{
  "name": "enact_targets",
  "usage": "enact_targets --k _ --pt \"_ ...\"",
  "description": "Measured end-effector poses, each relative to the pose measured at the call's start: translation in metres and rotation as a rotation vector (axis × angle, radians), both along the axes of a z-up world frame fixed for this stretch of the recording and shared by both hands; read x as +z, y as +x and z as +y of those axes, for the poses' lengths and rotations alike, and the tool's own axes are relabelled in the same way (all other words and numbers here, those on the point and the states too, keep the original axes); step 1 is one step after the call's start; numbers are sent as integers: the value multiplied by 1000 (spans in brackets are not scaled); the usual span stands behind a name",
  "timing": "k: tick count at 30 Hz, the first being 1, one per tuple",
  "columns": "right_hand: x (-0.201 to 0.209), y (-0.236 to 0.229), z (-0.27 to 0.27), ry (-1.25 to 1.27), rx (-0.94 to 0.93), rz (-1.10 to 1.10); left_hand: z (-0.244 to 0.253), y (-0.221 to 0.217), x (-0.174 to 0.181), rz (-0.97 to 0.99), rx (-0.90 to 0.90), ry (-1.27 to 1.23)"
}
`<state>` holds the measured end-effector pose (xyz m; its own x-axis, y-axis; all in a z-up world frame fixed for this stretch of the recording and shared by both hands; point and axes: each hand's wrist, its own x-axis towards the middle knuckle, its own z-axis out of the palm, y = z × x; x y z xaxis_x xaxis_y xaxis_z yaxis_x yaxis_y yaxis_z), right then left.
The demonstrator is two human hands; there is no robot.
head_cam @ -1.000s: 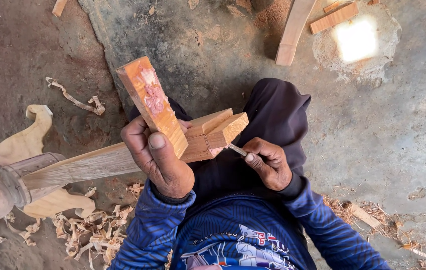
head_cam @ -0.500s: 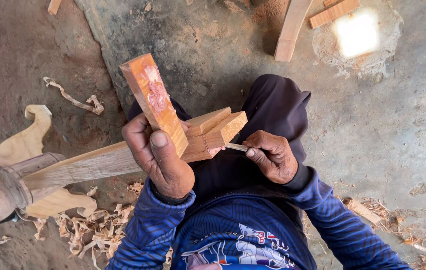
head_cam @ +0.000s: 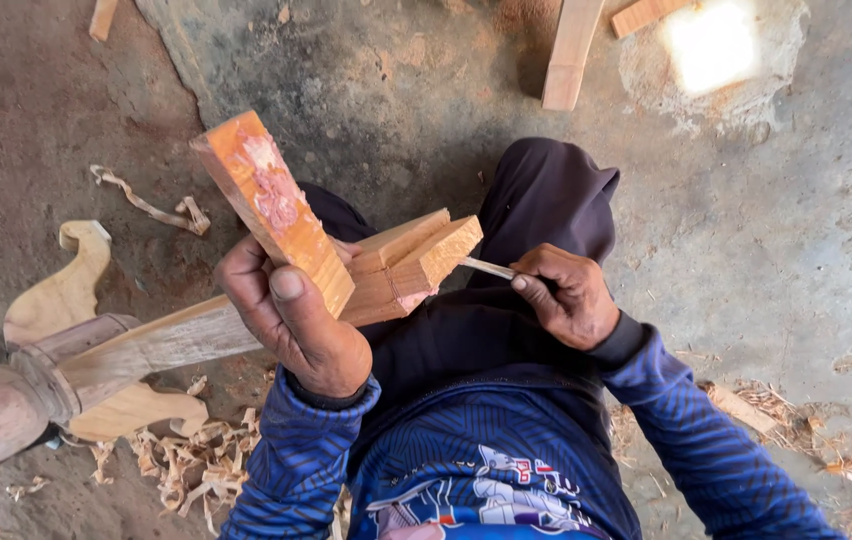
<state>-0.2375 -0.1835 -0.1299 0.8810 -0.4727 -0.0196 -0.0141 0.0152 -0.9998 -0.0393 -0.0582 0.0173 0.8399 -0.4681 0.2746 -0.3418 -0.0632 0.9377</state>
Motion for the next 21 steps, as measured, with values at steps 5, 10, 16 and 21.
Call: enact_targets --k 5,10,16,21 --pt "20 -10 25 -72 -103 28 -4 0 2 -24 21 -15" --pt "40 9 59 84 -192 -141 1 0 -3 40 8 -42" --pt "29 21 69 98 -269 -103 1 0 -2 28 -3 -43" --pt "21 17 58 105 -255 -85 -1 0 -2 12 -14 -19"
